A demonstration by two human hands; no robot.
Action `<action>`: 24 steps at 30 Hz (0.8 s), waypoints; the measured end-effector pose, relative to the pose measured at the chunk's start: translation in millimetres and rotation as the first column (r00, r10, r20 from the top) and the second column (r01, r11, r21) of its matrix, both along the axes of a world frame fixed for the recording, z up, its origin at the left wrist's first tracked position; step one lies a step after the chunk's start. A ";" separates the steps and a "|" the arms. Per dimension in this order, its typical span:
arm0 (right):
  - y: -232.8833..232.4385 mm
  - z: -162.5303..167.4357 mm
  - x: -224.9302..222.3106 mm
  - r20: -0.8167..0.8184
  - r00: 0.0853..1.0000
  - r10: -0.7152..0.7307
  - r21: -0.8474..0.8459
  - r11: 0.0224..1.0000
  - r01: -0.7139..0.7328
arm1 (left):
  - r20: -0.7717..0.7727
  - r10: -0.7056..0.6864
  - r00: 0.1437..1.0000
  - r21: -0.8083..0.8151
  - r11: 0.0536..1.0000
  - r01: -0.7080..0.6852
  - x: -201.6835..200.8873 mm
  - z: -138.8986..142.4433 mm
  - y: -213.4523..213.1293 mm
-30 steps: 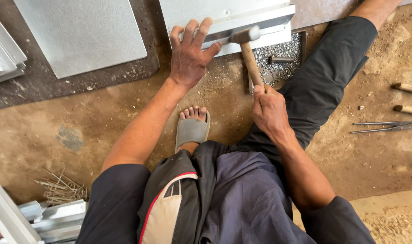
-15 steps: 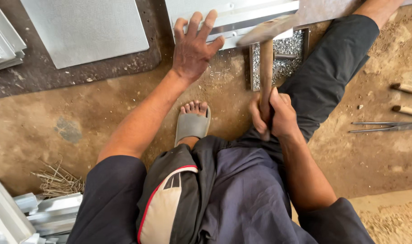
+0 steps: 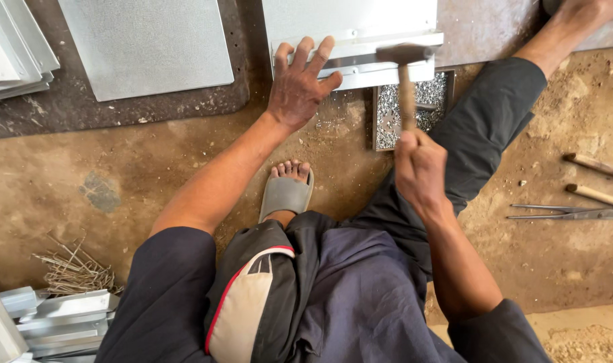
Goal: The person repeatedly places a metal strip into a slot on a white panel and hammers it to secure the fit. They continue this process across multiple panels, adjusting the strip and striking it with a hammer to ensure alignment.
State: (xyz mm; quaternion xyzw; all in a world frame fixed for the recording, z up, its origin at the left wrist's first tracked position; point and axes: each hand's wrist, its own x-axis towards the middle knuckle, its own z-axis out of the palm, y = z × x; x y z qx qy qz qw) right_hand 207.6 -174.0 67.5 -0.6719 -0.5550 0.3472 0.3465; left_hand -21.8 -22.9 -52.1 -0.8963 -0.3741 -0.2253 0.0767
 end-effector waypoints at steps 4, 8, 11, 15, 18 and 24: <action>-29.1 56.5 14.1 -0.600 0.796 0.082 0.301 0.945 0.130 | 0.050 -0.042 0.998 -0.058 0.997 0.045 1.9 -0.2 -0.1; -20.3 14.2 0.0 -0.559 0.827 0.051 0.439 0.865 0.243 | 0.036 -0.029 0.999 -0.047 0.998 0.030 -2.3 -1.1 -2.2; -6.0 -48.4 -8.8 0.413 0.896 0.161 0.026 0.982 -0.189 | 0.020 -0.022 1.000 -0.052 0.998 0.023 -5.2 1.2 2.2; -45.7 -55.9 17.9 -0.156 0.988 -0.010 -0.272 0.962 -0.033 | 0.059 -0.044 0.997 -0.100 0.994 0.050 -2.0 5.1 2.6; -61.3 -48.6 24.7 -0.369 0.927 -0.067 -0.540 0.827 -0.155 | 0.068 -0.042 0.997 -0.068 0.997 0.046 0.9 7.4 -0.7; -40.1 -102.9 -6.3 0.082 0.946 0.313 -0.541 0.811 -0.222 | 0.164 -0.100 0.981 -0.217 0.967 0.135 0.3 19.6 3.5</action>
